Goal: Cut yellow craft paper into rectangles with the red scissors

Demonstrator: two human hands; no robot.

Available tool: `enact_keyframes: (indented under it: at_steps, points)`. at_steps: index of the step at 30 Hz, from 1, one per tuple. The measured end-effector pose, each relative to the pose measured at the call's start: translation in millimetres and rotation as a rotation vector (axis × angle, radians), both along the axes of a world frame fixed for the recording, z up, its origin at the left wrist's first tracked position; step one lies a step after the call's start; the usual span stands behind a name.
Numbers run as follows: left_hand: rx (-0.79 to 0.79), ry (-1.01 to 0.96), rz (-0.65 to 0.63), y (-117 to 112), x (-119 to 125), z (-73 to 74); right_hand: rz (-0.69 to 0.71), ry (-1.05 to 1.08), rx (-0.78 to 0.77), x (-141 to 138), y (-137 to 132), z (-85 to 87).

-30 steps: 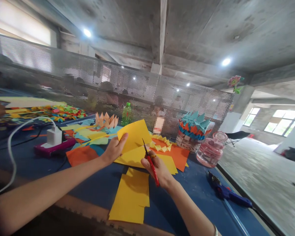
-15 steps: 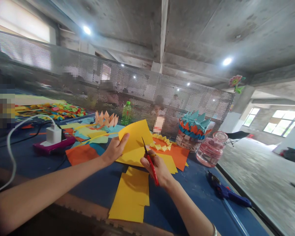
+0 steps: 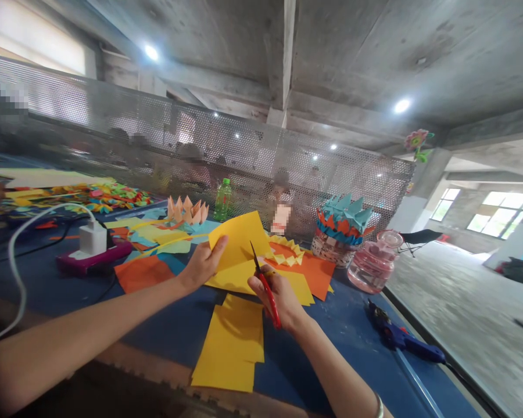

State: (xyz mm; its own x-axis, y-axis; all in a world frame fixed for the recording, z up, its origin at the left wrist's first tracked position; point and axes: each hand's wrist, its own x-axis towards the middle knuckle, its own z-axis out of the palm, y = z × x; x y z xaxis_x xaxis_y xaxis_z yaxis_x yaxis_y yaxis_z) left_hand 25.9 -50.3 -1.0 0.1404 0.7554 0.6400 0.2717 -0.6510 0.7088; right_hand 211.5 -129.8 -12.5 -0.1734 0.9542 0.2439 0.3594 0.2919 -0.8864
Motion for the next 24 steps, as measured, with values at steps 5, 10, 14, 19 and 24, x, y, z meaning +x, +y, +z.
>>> enact_keyframes:
  at_steps: [5, 10, 14, 19, 24]
  points:
    - [0.025, 0.055, 0.046, -1.1, -0.2, 0.9, -0.021, 0.016, 0.007, -1.6, 0.6, -2.5]
    - [0.021, 0.058, 0.037, -1.6, -0.1, 0.5, -0.066, -0.004, -0.025, -4.2, -1.7, 0.8]
    - [0.016, 0.043, 0.021, -0.7, -0.1, 0.0, -0.075, 0.006, -0.065, -5.0, -2.0, -0.7]
    - [0.009, 0.041, 0.01, 0.0, -0.5, 0.2, -0.086, 0.047, -0.052, -5.2, 0.5, -5.7]
    - [0.031, 0.027, 0.015, 0.9, -0.1, -0.3, -0.08, -0.02, 0.014, -3.8, -2.3, -1.4]
